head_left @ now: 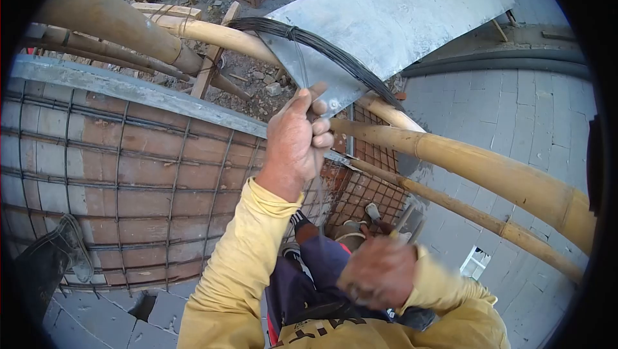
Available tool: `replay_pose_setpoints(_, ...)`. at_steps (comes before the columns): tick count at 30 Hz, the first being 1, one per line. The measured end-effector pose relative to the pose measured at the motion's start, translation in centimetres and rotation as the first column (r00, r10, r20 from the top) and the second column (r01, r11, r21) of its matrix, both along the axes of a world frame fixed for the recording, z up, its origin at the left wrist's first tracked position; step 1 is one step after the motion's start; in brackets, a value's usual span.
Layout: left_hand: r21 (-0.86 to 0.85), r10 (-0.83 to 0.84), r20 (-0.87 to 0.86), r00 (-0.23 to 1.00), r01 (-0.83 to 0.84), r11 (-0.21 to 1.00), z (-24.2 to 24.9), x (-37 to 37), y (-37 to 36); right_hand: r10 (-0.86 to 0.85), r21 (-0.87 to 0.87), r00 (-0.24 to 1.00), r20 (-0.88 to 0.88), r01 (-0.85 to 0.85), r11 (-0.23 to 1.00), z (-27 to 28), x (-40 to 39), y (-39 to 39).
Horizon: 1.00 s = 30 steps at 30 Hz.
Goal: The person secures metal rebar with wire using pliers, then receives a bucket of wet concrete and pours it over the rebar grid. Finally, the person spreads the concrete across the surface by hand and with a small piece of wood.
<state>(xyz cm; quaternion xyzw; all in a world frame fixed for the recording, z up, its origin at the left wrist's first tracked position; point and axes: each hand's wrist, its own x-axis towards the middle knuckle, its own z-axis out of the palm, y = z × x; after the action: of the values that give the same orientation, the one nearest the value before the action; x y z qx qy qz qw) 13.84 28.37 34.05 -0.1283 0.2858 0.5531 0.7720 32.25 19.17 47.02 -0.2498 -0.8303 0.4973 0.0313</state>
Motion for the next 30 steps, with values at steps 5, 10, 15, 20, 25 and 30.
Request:
replay_pose_setpoints(5,0.003,-0.008,-0.308,0.951,0.009,1.000,-0.5,-3.3,-5.2,0.370,-0.491,0.925,0.085,-0.284,0.824,-5.4,1.2,-11.2)
replay_pose_setpoints(10,-0.065,0.084,-0.503,0.860,-0.134,0.989,0.2,-8.1,-11.9,0.510,-0.474,0.803,0.307,-0.336,0.814,-8.6,0.0,-13.4)
replay_pose_setpoints(15,-0.066,0.246,-0.499,0.831,-0.320,0.945,-0.6,-12.0,-17.2,0.576,-0.469,0.717,0.393,-0.383,0.796,-11.8,-1.9,-12.7)
replay_pose_setpoints(20,-0.108,0.342,-0.509,0.790,-0.452,0.885,-0.3,-13.3,-22.2,0.237,-0.263,0.941,0.241,-0.172,0.949,-12.6,-8.4,-6.9)
replay_pose_setpoints(25,-0.152,0.369,-0.553,0.747,-0.526,0.837,1.5,-12.6,-26.1,-0.161,-0.189,0.983,0.087,0.175,0.966,-11.7,-19.8,-3.4)
replay_pose_setpoints(30,-0.123,0.373,-0.568,0.734,-0.524,0.843,3.2,-12.9,-28.8,-0.146,-0.441,0.989,0.012,0.136,0.887,-11.7,-25.8,-4.9)
